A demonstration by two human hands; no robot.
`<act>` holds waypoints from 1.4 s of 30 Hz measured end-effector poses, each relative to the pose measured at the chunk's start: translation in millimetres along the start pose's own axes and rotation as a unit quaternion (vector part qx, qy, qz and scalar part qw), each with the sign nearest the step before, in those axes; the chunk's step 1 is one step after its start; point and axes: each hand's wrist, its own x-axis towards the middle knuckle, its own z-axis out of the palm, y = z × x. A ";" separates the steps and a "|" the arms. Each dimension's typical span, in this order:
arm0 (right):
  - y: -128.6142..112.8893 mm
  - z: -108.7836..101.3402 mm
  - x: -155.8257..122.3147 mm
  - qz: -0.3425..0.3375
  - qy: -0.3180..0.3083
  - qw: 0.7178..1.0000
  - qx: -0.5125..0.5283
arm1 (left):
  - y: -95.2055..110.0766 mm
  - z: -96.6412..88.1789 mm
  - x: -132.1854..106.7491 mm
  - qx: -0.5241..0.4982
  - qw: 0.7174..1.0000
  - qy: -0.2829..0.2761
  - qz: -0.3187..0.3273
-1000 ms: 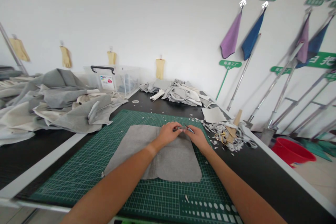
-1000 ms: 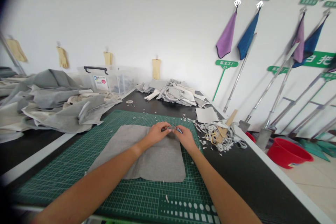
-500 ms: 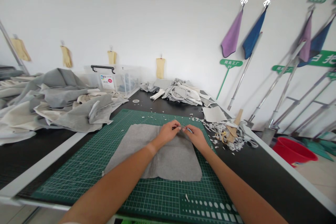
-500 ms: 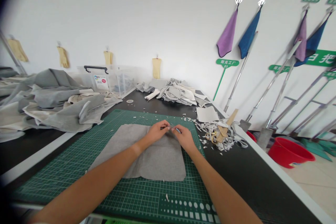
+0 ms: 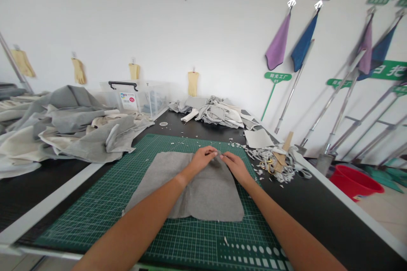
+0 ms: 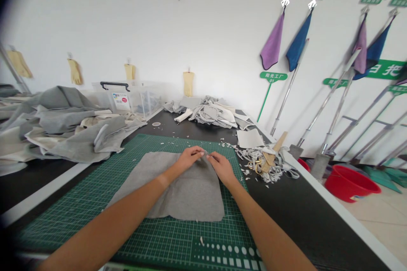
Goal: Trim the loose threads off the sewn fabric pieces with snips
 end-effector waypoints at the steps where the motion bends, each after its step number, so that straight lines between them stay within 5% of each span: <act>1: -2.2 -0.5 -0.9 0.000 -0.003 1.000 0.002 | 1.1 -0.1 -0.1 -0.005 1.000 0.000 0.000; 18: -2.5 2.7 -5.9 0.002 -0.003 1.000 0.029 | 5.3 -0.6 -0.7 -0.031 0.999 -0.005 -0.008; 42: 5.5 10.3 -3.3 -0.018 0.007 0.998 -0.063 | -1.6 -0.6 -0.1 -0.024 1.000 -0.018 -0.004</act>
